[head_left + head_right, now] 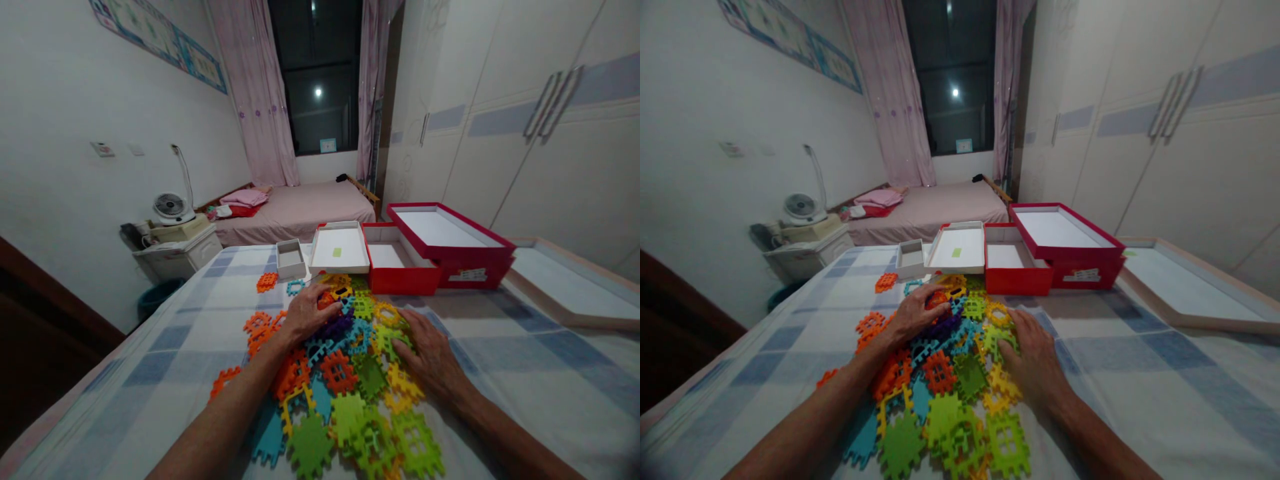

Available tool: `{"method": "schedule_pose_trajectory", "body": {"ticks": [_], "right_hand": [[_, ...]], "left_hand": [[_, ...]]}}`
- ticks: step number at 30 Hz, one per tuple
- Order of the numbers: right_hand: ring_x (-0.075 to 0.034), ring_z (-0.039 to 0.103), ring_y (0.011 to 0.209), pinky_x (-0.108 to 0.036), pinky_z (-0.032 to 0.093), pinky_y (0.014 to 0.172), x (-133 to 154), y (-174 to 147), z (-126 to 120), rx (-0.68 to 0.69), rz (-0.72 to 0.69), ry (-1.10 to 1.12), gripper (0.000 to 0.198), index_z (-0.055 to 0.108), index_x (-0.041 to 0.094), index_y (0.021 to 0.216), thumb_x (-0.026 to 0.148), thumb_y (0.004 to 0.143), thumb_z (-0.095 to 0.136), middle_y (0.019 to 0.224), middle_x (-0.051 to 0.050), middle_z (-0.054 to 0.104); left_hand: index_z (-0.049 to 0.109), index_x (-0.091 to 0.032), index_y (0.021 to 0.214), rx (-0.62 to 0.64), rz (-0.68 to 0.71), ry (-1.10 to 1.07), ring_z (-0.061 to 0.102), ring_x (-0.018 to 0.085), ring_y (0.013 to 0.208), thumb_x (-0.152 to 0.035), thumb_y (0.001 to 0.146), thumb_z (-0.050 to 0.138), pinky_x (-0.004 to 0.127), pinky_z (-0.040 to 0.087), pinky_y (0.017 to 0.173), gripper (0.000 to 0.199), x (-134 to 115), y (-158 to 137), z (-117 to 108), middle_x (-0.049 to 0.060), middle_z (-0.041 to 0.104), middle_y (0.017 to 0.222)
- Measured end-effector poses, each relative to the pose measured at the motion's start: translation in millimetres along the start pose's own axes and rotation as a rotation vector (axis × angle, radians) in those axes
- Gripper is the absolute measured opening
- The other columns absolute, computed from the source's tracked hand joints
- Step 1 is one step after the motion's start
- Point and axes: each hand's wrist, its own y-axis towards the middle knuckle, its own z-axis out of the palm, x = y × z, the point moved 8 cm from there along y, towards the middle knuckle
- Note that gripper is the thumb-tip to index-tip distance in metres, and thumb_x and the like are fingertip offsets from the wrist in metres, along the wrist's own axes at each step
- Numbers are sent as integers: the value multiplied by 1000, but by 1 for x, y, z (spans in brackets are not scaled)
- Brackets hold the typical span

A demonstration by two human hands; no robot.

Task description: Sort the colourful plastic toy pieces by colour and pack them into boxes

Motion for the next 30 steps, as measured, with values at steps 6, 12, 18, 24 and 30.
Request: {"method": "schedule_pose_trajectory", "body": {"ticks": [6, 12, 18, 24, 30], "right_hand": [[-28, 48, 117, -48, 39, 98, -9, 0, -4, -18, 24, -31, 50, 46, 13, 127, 40, 86, 40, 127, -15, 52], [-27, 49, 116, -47, 39, 98, -7, 0, -5, -39, 28, 15, 46, 48, 15, 124, 39, 85, 40, 125, -14, 54], [-26, 46, 121, -47, 37, 102, -1, 13, -31, -145, 1, 35, 44, 48, 17, 125, 38, 87, 37, 126, -13, 52], [-22, 42, 124, -40, 34, 106, 53, 61, -5, 119, -237, 35, 42, 50, 17, 126, 38, 90, 40, 132, -11, 48], [-23, 45, 119, -37, 35, 103, 74, 115, 47, 267, -169, 36, 45, 51, 10, 124, 38, 91, 37, 128, -14, 49]], "left_hand": [[60, -18, 115, 3, 137, 33, 57, 24, 108, -49, 77, 60, 37, 43, 96, 49, -40, 9, 10, 9, 63, 118], [59, -17, 116, 4, 337, 55, 55, 24, 110, -49, 80, 56, 39, 43, 95, 48, -97, 9, 27, 10, 62, 118], [52, -23, 126, 10, 485, 57, 45, 27, 123, -58, 80, 52, 44, 34, 104, 59, -117, -4, 14, 9, 56, 129], [60, -18, 111, -156, -193, 286, 48, 27, 120, -37, 86, 43, 41, 36, 103, 36, 63, 3, -53, 11, 55, 127], [55, -16, 116, -105, -416, 375, 44, 35, 122, -47, 81, 47, 48, 35, 99, 47, 162, 6, -62, 16, 54, 126]]}}
